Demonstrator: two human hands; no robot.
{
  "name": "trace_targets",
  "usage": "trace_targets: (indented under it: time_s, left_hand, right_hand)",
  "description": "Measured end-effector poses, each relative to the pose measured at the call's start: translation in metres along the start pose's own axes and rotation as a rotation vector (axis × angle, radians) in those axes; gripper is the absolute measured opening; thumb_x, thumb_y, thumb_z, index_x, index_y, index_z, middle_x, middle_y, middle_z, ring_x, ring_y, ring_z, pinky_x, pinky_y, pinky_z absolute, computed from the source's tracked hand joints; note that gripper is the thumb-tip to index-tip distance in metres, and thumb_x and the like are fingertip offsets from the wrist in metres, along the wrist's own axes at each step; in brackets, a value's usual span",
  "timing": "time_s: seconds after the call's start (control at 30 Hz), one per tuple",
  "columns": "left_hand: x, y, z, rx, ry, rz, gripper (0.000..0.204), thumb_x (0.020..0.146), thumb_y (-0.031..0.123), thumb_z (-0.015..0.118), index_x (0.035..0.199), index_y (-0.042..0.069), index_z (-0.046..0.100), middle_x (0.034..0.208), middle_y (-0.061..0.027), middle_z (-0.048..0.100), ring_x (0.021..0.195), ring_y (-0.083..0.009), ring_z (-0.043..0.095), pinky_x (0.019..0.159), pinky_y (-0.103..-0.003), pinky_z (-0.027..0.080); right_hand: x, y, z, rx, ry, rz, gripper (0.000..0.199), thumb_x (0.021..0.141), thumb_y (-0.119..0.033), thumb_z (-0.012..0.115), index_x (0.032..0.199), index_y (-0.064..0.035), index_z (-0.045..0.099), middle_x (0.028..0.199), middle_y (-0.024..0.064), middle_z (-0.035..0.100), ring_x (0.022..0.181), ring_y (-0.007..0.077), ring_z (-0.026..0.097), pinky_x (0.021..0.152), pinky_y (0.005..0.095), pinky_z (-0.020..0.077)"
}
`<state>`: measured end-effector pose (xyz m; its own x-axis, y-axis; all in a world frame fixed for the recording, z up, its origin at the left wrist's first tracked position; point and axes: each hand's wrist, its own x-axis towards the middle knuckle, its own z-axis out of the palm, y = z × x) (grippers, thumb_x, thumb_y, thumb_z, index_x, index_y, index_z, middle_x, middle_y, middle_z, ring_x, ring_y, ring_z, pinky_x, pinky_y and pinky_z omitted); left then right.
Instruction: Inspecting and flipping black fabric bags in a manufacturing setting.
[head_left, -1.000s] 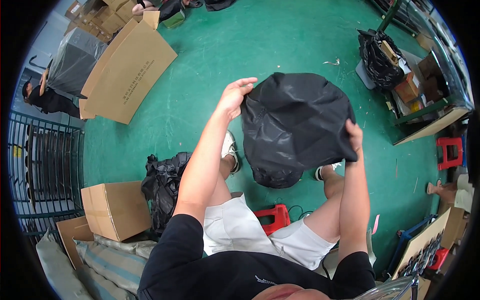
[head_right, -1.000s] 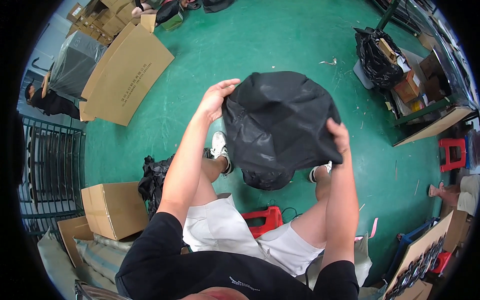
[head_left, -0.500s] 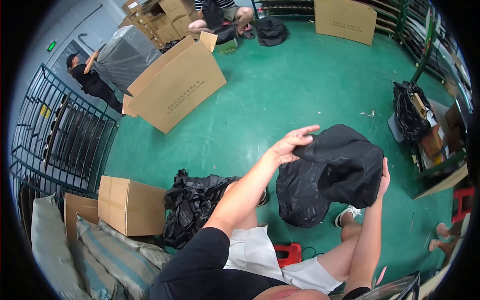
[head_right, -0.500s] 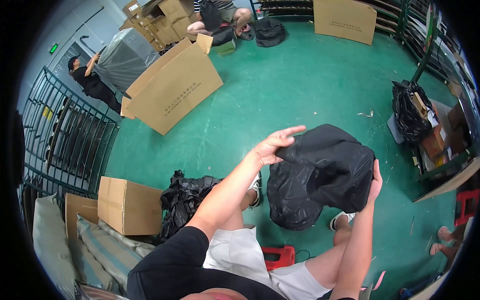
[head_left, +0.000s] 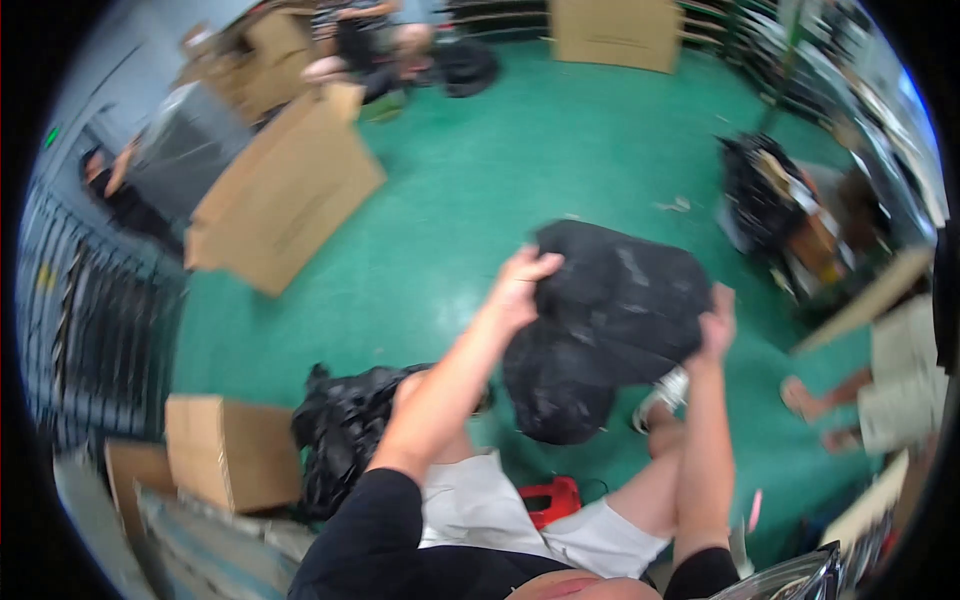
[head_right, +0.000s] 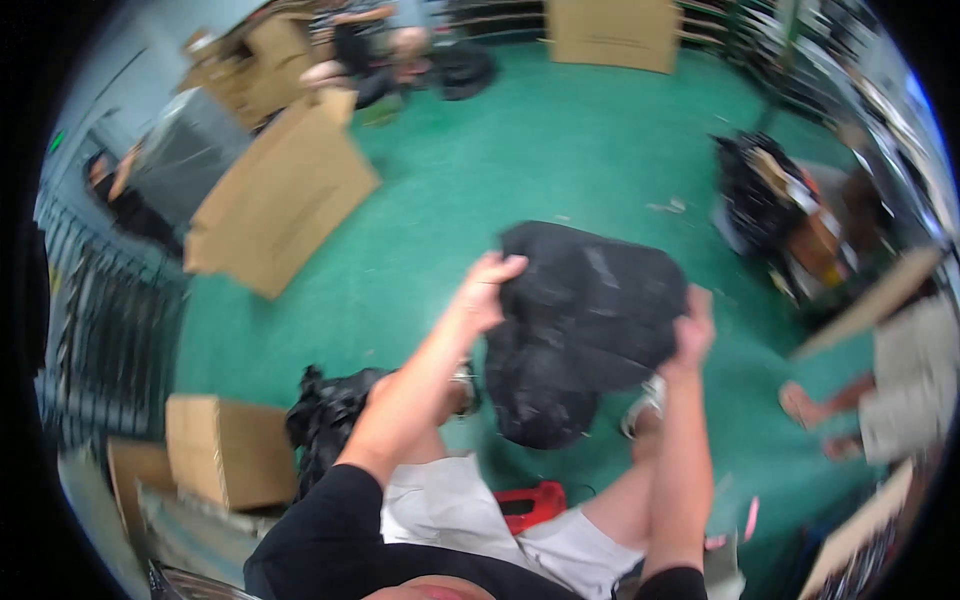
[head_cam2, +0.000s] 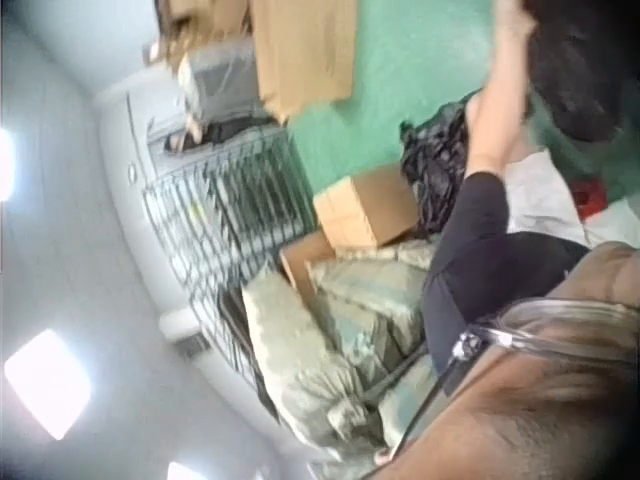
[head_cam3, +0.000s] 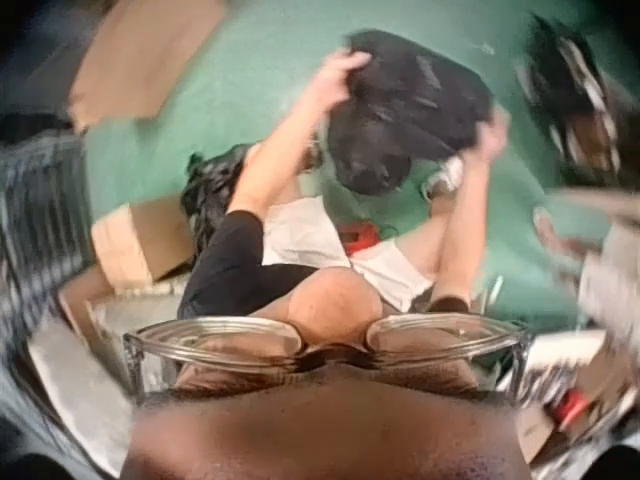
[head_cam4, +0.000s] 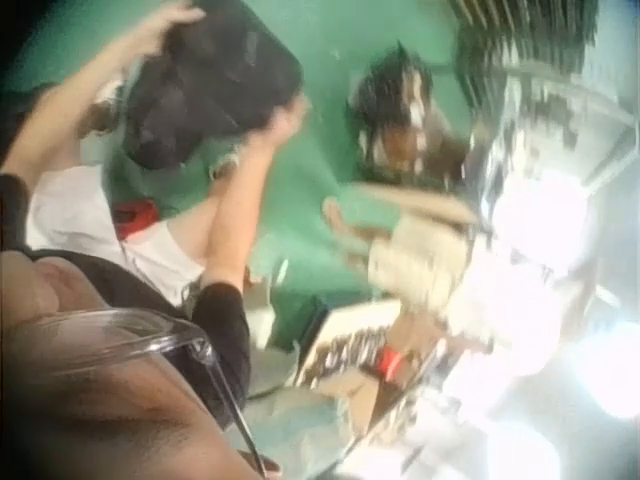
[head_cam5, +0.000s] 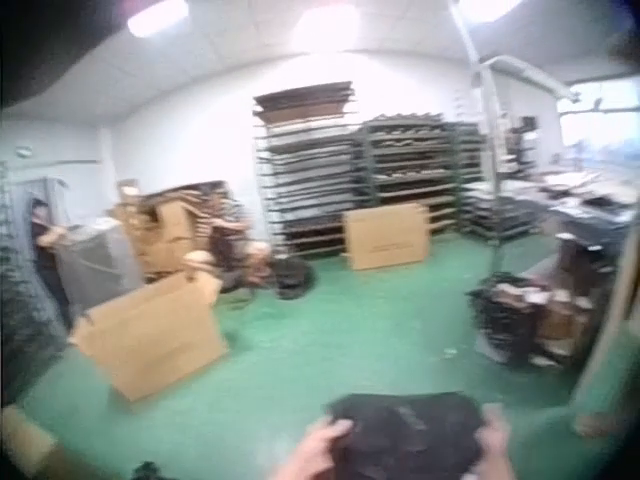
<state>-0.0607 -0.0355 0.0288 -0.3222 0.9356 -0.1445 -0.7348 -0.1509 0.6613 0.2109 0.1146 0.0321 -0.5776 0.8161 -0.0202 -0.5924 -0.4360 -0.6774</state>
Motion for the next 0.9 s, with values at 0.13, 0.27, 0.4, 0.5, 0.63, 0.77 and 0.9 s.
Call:
trace_targets:
  time_s: [0.13, 0.27, 0.4, 0.5, 0.63, 0.77, 0.9]
  left_hand:
    - [0.005, -0.003, -0.01, 0.175, 0.202, -0.038, 0.05, 0.088, 0.007, 0.064, 0.136, 0.008, 0.05, 0.121, -0.0121, 0.061, 0.108, -0.0255, 0.062, 0.095, -0.041, 0.05]
    - [0.011, -0.006, -0.009, 0.098, 0.269, 0.091, 0.054, 0.093, 0.001, 0.057, 0.144, 0.008, 0.041, 0.128, -0.0161, 0.057, 0.109, -0.0284, 0.062, 0.095, -0.043, 0.052]
    - [0.009, -0.006, -0.006, 0.073, 0.186, 0.161, 0.056, 0.095, -0.001, 0.05, 0.148, 0.009, 0.033, 0.128, -0.0178, 0.057, 0.113, -0.0302, 0.061, 0.096, -0.044, 0.052]
    - [0.006, -0.004, 0.0, 0.123, 0.227, 0.175, 0.06, 0.093, -0.003, 0.052, 0.148, 0.01, 0.033, 0.131, -0.0162, 0.054, 0.115, -0.0287, 0.059, 0.098, -0.043, 0.05]
    - [0.0, -0.003, 0.011, 0.143, 0.13, 0.236, 0.087, 0.084, 0.0, 0.066, 0.155, 0.021, 0.02, 0.138, -0.0152, 0.046, 0.118, -0.0288, 0.055, 0.098, -0.043, 0.048]
    - [0.002, -0.011, 0.017, 0.439, 0.105, 0.256, 0.104, 0.074, -0.017, 0.066, 0.157, 0.018, 0.013, 0.147, -0.0157, 0.036, 0.12, -0.0242, 0.054, 0.099, -0.037, 0.048]
    - [0.005, -0.002, 0.008, 0.183, 0.076, 0.169, 0.081, 0.086, -0.012, 0.056, 0.154, 0.015, 0.023, 0.133, -0.0168, 0.052, 0.107, -0.0226, 0.062, 0.095, -0.037, 0.052]
  right_hand:
    - [0.01, 0.012, 0.008, 0.182, 0.013, 0.679, 0.044, 0.095, -0.039, 0.057, 0.123, -0.0047, 0.061, 0.122, 0.0111, 0.065, 0.106, 0.0285, 0.065, 0.1, 0.0449, 0.0477]
    - [0.01, 0.014, -0.007, 0.303, -0.167, 0.478, 0.05, 0.096, -0.041, 0.055, 0.127, -0.0021, 0.058, 0.126, 0.0149, 0.063, 0.113, 0.0294, 0.062, 0.102, 0.046, 0.0462]
    - [0.011, 0.018, -0.005, 0.198, -0.183, 0.45, 0.041, 0.093, -0.023, 0.063, 0.125, 0.0016, 0.057, 0.118, 0.0157, 0.066, 0.106, 0.0273, 0.066, 0.097, 0.0421, 0.0515]
    - [0.011, 0.021, 0.004, -0.087, -0.02, 0.382, 0.036, 0.091, -0.015, 0.062, 0.122, 0.0025, 0.059, 0.113, 0.0149, 0.067, 0.1, 0.0266, 0.067, 0.094, 0.0408, 0.0532]
    - [0.01, 0.012, 0.007, 0.121, 0.093, 0.459, 0.036, 0.093, -0.02, 0.058, 0.121, 0.0012, 0.06, 0.117, 0.0135, 0.067, 0.105, 0.0287, 0.066, 0.097, 0.0442, 0.0506]
    - [0.004, 0.004, 0.005, 0.201, 0.05, 0.418, 0.044, 0.09, -0.026, 0.057, 0.126, 0.0, 0.057, 0.125, 0.0151, 0.063, 0.114, 0.0321, 0.061, 0.104, 0.0493, 0.0442]
    - [0.002, 0.002, 0.003, 0.258, -0.108, 0.303, 0.047, 0.089, -0.021, 0.059, 0.131, 0.0001, 0.053, 0.128, 0.0177, 0.061, 0.115, 0.0332, 0.061, 0.104, 0.0499, 0.0445]
